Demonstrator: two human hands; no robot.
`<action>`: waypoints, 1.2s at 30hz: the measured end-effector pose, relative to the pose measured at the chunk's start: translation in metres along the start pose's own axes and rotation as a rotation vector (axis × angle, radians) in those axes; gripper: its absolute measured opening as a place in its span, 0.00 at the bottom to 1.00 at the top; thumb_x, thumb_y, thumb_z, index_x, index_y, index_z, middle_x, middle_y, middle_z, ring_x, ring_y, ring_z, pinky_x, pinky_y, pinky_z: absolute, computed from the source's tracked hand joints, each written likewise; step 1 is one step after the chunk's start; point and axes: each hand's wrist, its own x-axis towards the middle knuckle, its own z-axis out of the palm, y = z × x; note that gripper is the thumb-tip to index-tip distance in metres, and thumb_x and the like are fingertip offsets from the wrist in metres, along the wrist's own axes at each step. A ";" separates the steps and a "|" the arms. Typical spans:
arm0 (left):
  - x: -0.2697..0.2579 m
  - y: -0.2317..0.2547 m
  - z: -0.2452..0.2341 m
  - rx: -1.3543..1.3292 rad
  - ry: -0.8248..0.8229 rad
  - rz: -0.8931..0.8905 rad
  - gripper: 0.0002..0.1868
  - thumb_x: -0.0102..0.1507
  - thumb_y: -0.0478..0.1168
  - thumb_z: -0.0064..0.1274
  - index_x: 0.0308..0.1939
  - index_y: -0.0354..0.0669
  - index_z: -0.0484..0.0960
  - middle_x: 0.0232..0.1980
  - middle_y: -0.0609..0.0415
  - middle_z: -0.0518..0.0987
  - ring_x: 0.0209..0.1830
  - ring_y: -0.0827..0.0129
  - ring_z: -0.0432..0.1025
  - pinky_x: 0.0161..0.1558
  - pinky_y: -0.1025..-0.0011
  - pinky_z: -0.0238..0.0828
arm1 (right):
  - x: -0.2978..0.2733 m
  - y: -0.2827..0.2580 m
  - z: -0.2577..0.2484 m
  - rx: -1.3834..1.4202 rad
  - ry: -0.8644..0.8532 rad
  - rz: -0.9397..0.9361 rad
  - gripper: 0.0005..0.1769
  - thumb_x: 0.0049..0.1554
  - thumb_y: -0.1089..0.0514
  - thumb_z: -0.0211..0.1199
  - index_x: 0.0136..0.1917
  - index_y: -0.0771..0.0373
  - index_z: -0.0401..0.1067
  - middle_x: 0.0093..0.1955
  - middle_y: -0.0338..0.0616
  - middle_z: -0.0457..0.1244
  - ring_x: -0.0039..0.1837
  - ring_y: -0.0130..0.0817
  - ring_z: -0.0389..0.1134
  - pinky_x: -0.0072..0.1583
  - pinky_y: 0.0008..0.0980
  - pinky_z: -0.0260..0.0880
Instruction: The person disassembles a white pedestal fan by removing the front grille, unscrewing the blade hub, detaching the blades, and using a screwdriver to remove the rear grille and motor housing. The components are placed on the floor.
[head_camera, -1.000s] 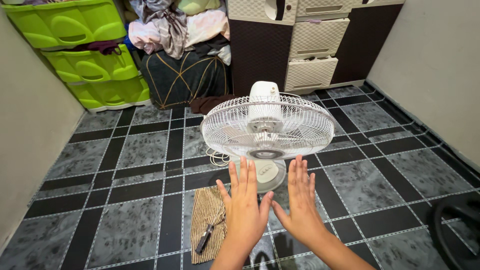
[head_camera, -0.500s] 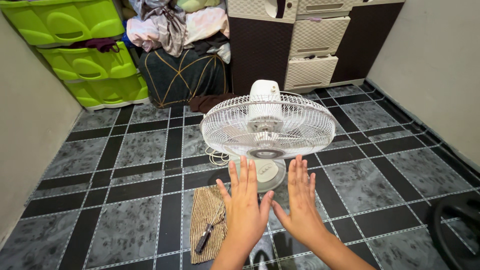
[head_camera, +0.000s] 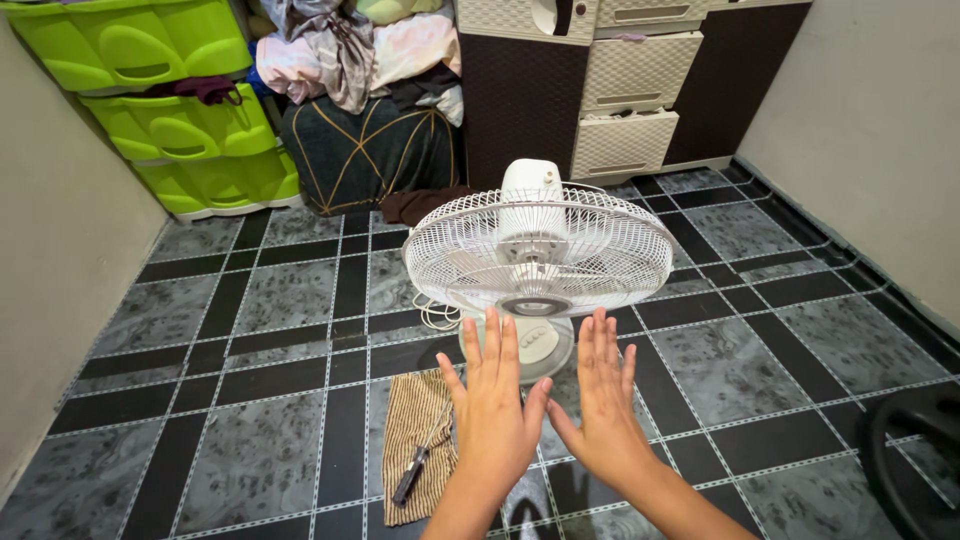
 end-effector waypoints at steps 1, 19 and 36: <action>0.001 0.000 0.000 0.002 0.000 0.001 0.45 0.62 0.49 0.57 0.77 0.35 0.53 0.82 0.41 0.47 0.83 0.43 0.35 0.71 0.31 0.21 | 0.000 0.000 0.000 0.003 -0.002 0.000 0.59 0.54 0.50 0.63 0.81 0.73 0.27 0.84 0.66 0.26 0.85 0.59 0.23 0.76 0.63 0.19; 0.037 -0.010 0.011 -0.013 0.102 0.035 0.45 0.63 0.49 0.56 0.78 0.36 0.54 0.83 0.40 0.49 0.83 0.45 0.38 0.73 0.32 0.23 | 0.027 0.034 -0.010 -0.040 0.078 -0.003 0.57 0.56 0.48 0.62 0.82 0.69 0.29 0.85 0.62 0.26 0.86 0.57 0.26 0.78 0.62 0.23; 0.146 -0.134 0.032 -0.198 0.550 -0.231 0.24 0.72 0.46 0.44 0.65 0.32 0.74 0.65 0.37 0.76 0.65 0.44 0.68 0.66 0.55 0.60 | 0.084 0.281 0.032 0.378 0.530 0.622 0.28 0.69 0.45 0.54 0.72 0.68 0.65 0.67 0.57 0.64 0.68 0.47 0.65 0.67 0.43 0.62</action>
